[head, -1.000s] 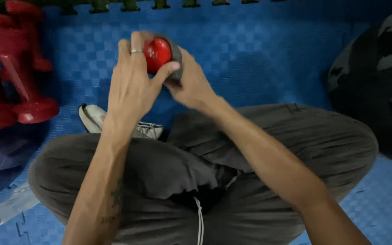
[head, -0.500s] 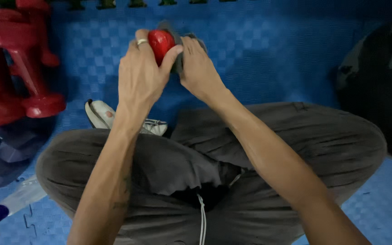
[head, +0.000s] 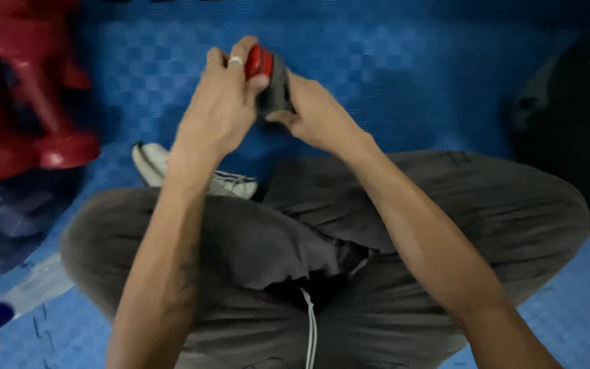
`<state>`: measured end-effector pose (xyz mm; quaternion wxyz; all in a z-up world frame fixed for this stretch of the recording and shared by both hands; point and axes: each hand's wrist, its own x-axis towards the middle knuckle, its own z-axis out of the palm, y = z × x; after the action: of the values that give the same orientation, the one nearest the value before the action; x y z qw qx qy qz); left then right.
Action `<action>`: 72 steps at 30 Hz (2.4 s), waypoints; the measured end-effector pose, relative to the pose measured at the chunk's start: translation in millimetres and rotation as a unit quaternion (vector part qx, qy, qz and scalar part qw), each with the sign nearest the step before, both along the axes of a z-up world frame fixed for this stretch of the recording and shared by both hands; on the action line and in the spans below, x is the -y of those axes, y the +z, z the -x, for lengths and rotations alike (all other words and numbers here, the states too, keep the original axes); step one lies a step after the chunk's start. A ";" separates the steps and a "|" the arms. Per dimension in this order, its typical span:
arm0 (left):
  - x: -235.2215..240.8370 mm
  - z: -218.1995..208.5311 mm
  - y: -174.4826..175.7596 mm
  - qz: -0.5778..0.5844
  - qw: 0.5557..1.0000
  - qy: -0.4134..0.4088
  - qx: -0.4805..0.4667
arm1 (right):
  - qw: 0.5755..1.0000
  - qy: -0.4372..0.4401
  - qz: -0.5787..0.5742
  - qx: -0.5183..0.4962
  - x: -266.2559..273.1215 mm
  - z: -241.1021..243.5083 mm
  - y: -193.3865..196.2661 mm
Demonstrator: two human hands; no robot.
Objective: The person sits cross-legged on a blue gym mat and wipes a red dumbbell with a gray cloth. They rotate the dumbbell to clean all sides, then place it on the mat and pick up another red dumbbell to continue wiping.
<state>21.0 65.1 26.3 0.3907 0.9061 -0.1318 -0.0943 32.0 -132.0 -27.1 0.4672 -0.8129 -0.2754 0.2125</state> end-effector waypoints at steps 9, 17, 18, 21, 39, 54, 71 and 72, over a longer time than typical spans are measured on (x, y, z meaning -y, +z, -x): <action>1.3 0.8 -10.3 0.044 0.984 0.160 -0.068 | 0.975 -0.120 -0.103 0.155 15.4 -1.6 11.6; 16.0 7.2 6.1 0.071 0.988 0.136 -0.023 | 0.984 -0.116 -0.075 0.113 6.2 18.0 28.3; 15.9 7.8 4.4 0.072 0.988 0.136 -0.020 | 0.984 -0.116 -0.075 0.116 13.4 15.3 34.9; 15.5 11.9 -1.3 0.064 0.986 0.151 -0.040 | 0.984 -0.122 -0.048 0.120 27.5 10.9 52.4; 43.5 15.1 -19.3 0.242 0.967 0.069 0.031 | 0.857 -0.326 -0.286 -0.276 27.4 -15.3 40.7; 37.5 8.1 9.9 0.082 0.995 0.058 -0.025 | 0.914 -0.202 0.290 -0.199 41.4 16.5 112.1; 37.9 20.4 -0.7 0.077 0.981 0.155 0.089 | 0.986 -0.143 -0.063 -0.053 53.3 10.1 -21.5; 39.3 20.0 5.1 0.076 0.982 0.149 0.088 | 0.985 -0.150 -0.065 -0.053 51.9 7.9 -5.3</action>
<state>1.0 25.7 31.4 0.4549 0.8880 -0.0363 0.0557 24.1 -183.9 -32.4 0.5600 -0.8001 -0.1385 0.1647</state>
